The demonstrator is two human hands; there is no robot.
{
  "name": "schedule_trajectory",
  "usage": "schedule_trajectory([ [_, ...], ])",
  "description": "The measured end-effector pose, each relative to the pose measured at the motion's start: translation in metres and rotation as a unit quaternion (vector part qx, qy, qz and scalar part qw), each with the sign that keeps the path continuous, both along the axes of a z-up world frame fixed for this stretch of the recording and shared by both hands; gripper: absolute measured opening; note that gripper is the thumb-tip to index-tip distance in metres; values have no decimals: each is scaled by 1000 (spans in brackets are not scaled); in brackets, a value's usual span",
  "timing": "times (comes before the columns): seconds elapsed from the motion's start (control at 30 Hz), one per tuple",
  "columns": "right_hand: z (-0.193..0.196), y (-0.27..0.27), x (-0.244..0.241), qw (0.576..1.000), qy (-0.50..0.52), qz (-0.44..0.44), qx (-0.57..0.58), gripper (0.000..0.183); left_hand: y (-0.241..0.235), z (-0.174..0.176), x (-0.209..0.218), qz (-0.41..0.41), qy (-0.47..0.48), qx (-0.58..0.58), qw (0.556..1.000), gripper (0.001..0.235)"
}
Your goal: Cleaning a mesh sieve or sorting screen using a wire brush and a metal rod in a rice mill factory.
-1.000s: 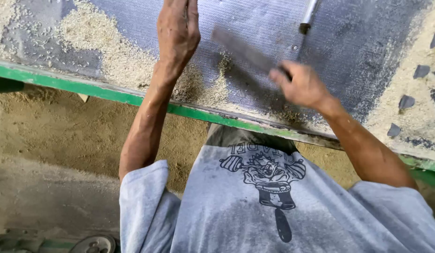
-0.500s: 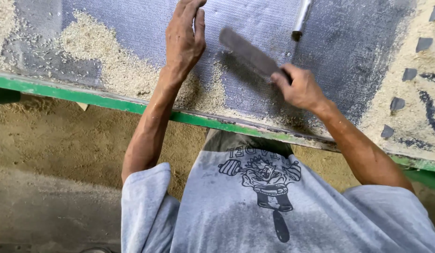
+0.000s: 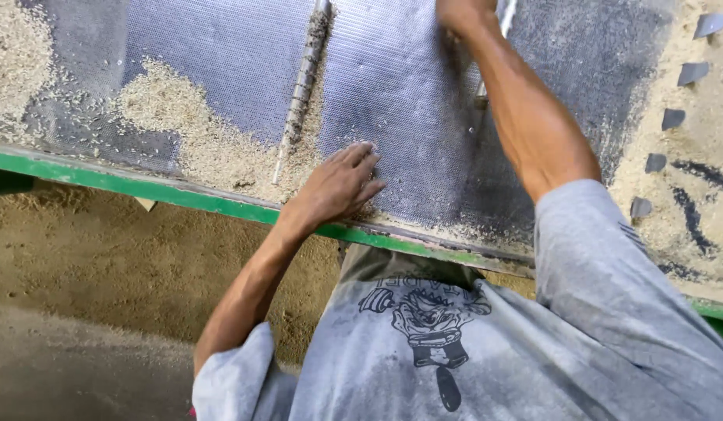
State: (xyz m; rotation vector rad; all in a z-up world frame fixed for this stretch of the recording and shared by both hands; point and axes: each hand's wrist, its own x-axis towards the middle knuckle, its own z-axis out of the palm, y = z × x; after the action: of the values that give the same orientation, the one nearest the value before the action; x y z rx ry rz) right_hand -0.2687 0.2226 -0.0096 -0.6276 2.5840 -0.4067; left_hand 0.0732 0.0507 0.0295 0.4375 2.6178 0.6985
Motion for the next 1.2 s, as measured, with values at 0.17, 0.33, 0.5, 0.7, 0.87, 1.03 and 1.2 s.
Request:
schedule_trajectory([
  [0.17,56,12,144,992,-32,47,112,58,-35,29,42,163,36,169,971,61],
  [0.33,53,83,154,981,-94,152,82,58,-42,31,87,331,127,190,915,48],
  [0.5,56,60,21,994,74,36,75,29,-18,-15,108,402,257,109,872,38],
  [0.7,29,14,-34,982,104,115,112,29,-9,14,84,479,324,38,815,20],
  [0.87,8,1,-37,961,134,170,170,32,-10,24,84,483,348,34,803,16],
  [1.03,115,1,124,967,-57,101,228,57,-9,22,83,479,353,31,803,17],
  [1.2,83,40,66,967,-131,141,169,48,-9,21,82,483,348,30,803,17],
])
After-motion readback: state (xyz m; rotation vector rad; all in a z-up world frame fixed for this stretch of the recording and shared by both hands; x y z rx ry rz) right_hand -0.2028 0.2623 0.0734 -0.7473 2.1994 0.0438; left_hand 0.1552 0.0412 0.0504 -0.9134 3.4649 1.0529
